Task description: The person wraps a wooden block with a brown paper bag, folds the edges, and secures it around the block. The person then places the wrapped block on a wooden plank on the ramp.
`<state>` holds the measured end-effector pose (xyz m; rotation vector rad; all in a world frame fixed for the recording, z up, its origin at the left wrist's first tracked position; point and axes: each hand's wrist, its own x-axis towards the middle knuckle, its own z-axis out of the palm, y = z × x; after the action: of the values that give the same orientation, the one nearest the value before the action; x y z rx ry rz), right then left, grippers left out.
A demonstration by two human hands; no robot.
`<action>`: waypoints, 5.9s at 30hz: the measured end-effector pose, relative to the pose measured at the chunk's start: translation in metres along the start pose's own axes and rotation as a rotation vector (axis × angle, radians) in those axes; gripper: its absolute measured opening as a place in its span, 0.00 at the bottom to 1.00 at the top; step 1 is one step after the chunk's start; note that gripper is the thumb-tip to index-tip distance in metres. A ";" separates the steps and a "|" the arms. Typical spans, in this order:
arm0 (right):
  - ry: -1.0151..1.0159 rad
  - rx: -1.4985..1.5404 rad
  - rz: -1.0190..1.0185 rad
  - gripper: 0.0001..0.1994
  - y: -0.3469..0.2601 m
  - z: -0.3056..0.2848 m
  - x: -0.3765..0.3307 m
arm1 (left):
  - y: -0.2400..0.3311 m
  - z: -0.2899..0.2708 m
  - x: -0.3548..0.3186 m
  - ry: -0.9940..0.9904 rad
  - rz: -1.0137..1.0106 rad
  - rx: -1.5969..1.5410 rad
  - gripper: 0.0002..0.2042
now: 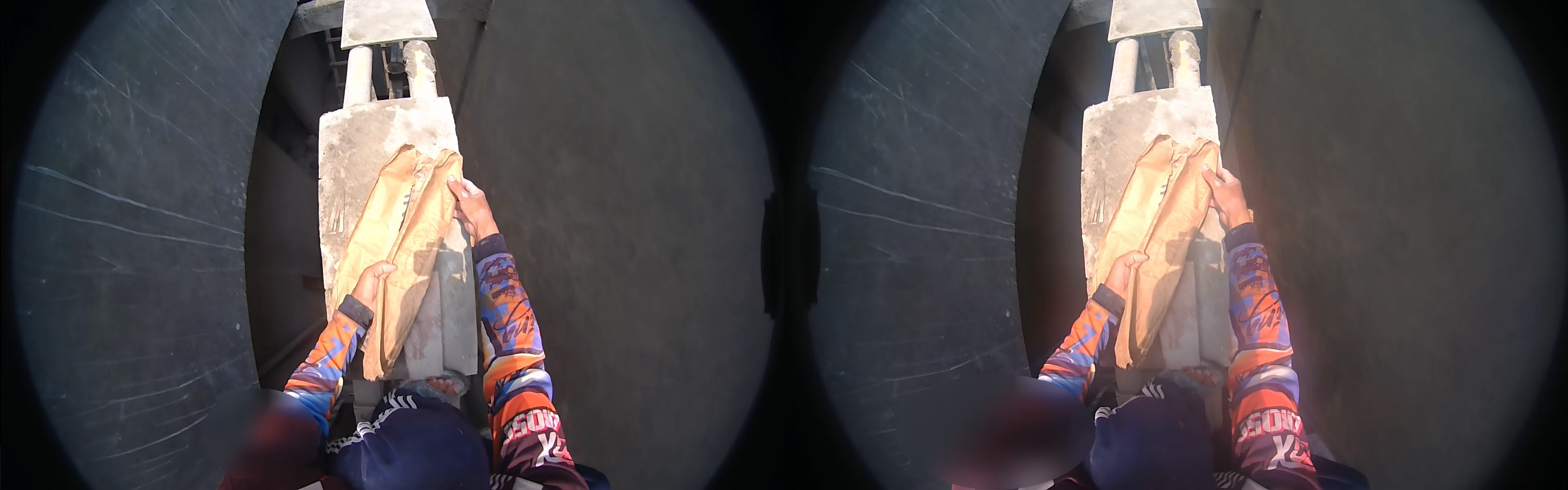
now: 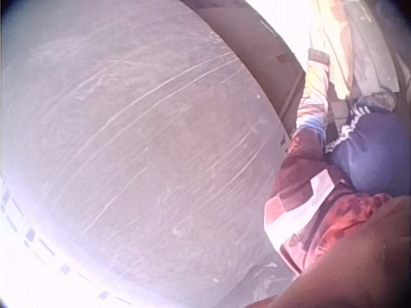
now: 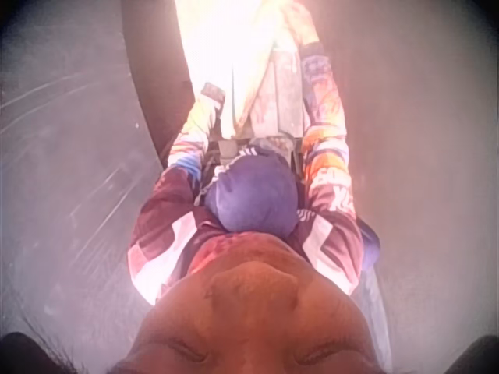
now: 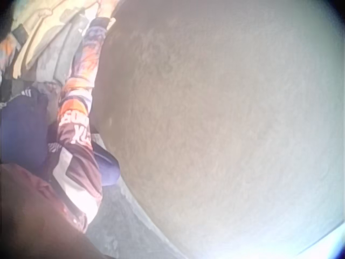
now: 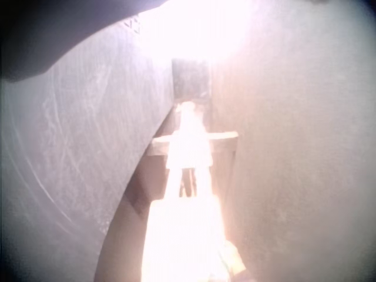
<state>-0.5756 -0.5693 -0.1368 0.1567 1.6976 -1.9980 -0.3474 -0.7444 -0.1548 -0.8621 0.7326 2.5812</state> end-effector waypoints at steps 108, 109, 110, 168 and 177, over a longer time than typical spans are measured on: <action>0.221 0.410 -0.136 0.22 0.012 -0.033 -0.207 | -0.058 0.011 -0.019 0.328 0.458 -0.246 0.18; 0.243 0.337 -0.045 0.22 0.009 -0.042 -0.204 | -0.061 0.008 -0.018 0.349 0.444 -0.263 0.18; 0.254 0.267 -0.021 0.22 0.006 -0.049 -0.201 | -0.061 0.005 -0.016 0.351 0.444 -0.272 0.18; 0.275 -1.056 -0.568 0.45 -0.029 -0.073 -0.208 | 0.040 0.081 0.029 -0.378 0.066 2.089 0.29; -0.471 -1.655 0.001 0.26 -0.050 -0.047 -0.114 | 0.086 0.093 0.067 -0.408 -0.274 2.064 0.34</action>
<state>-0.5101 -0.4862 -0.0564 -0.7825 2.3216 -0.0931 -0.4803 -0.7531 -0.1020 0.2734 2.0296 0.6239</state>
